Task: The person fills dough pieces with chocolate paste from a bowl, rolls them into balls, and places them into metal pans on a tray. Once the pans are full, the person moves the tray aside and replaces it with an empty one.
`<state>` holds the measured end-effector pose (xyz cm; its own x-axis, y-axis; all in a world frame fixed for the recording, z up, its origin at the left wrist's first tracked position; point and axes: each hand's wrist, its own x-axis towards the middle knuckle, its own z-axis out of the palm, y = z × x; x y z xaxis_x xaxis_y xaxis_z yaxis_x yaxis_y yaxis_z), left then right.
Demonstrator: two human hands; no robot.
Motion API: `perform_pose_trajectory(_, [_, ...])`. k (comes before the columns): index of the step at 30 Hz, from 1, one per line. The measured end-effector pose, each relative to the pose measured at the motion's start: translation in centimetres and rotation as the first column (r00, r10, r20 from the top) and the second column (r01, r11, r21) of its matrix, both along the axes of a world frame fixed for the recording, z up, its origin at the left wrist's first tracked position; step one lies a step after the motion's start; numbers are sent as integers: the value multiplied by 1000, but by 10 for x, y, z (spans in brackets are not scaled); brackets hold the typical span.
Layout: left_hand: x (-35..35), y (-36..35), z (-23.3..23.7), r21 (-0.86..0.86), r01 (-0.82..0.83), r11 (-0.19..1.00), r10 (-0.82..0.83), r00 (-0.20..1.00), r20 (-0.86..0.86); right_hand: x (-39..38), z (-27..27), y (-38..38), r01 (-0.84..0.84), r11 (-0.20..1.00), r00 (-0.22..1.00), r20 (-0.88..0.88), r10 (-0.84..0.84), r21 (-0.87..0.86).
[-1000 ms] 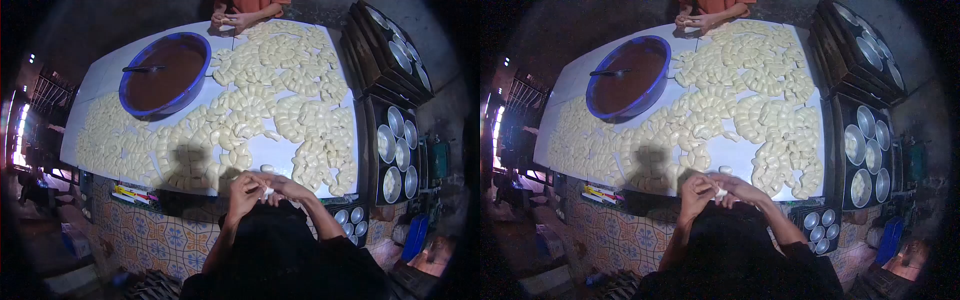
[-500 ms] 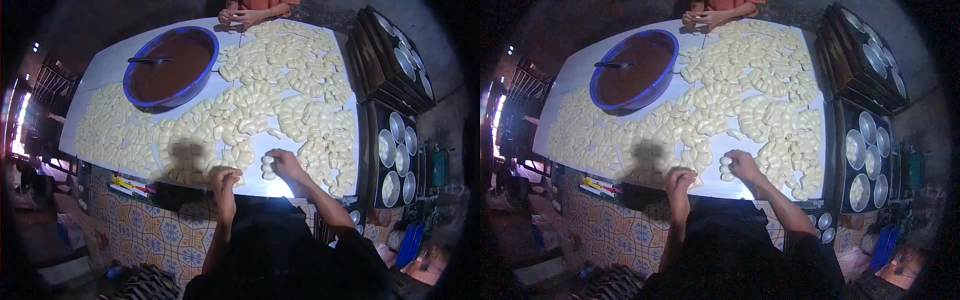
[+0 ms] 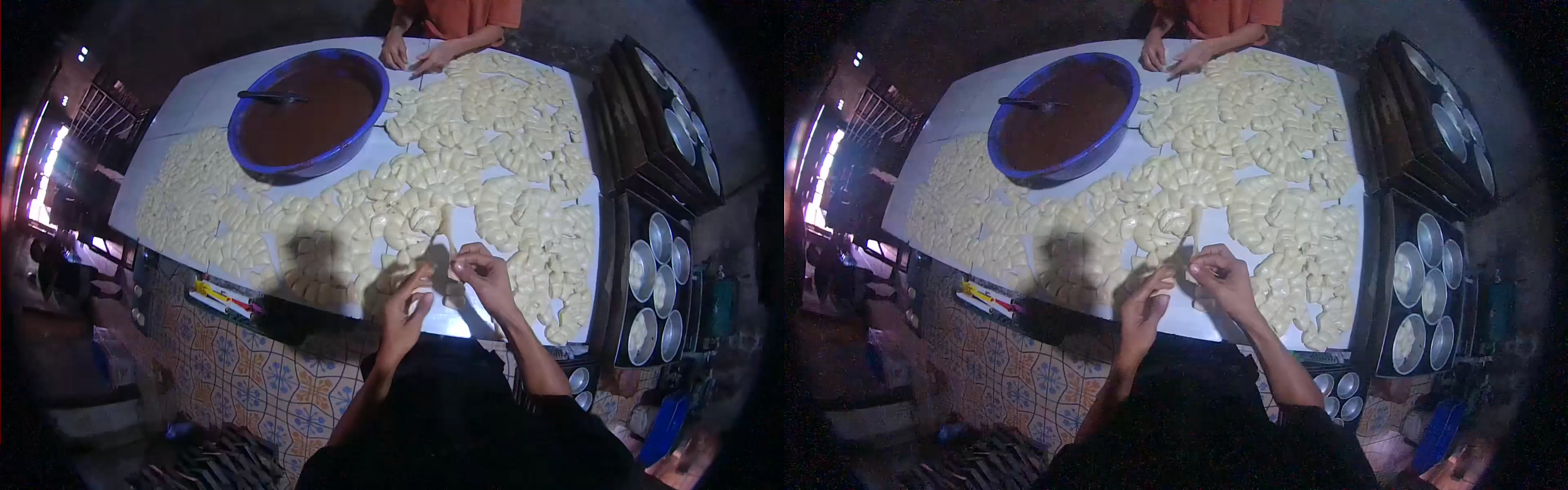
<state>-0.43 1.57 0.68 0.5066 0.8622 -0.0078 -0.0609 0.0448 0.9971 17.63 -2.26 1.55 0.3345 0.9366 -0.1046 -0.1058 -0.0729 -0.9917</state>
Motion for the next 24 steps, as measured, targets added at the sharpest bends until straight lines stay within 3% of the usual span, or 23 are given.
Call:
perform_pose_trajectory(1, [4,2,2,67,36,997,-34,999,-28,-7,10,0,8,1000,999,-48,-8,7])
perform_pose_trajectory(3, [12,3,7,16,25,1000,-25,1000,-8,-14,13,-1,27,998,990,-140,-19,57])
perform_pose_trajectory(4, [15,2,4,-88,3,996,5,996,92,-18,14,-3,52,990,980,-197,-25,134])
perform_pose_trajectory(5, [18,3,1,-193,-2,981,39,981,189,-19,23,-10,40,994,968,-250,-13,106])
perform_pose_trajectory(7, [29,1,11,-456,-30,890,157,957,245,-32,42,-17,57,949,858,-502,113,310])
perform_pose_trajectory(8, [26,4,-11,-525,150,838,133,877,462,-32,41,-23,31,938,800,-572,184,346])
perform_pose_trajectory(11, [29,12,-23,-615,228,755,125,870,477,-36,58,-31,30,862,619,-686,382,507])
perform_pose_trajectory(13, [31,13,-8,-620,333,711,110,817,566,-31,58,-31,20,849,685,-626,373,528])
perform_pose_trajectory(15, [31,12,4,-588,411,697,75,774,629,-25,59,-34,-40,869,677,-627,386,493])
perform_pose_trajectory(16, [34,10,7,-547,421,723,60,751,657,-24,61,-36,-121,847,608,-636,475,517])
perform_pose_trajectory(17, [34,12,2,-522,323,790,6,846,533,-25,62,-37,-145,819,703,-524,480,555])
perform_pose_trajectory(19, [31,14,-22,-409,143,901,-48,971,233,-18,68,-37,-115,777,705,-501,503,618])
perform_pose_trajectory(20, [33,19,-36,-461,30,887,48,987,155,-14,79,-33,-32,779,637,-588,499,626])
perform_pose_trajectory(22, [47,22,-28,31,38,999,-42,987,156,-1,88,-25,2,734,576,-601,554,679])
perform_pose_trajectory(23, [52,23,-24,277,45,960,-86,987,137,3,88,-23,18,719,562,-602,567,694])
perform_pose_trajectory(24, [58,29,-6,364,200,910,-257,960,116,6,81,-21,5,721,562,-598,571,693])
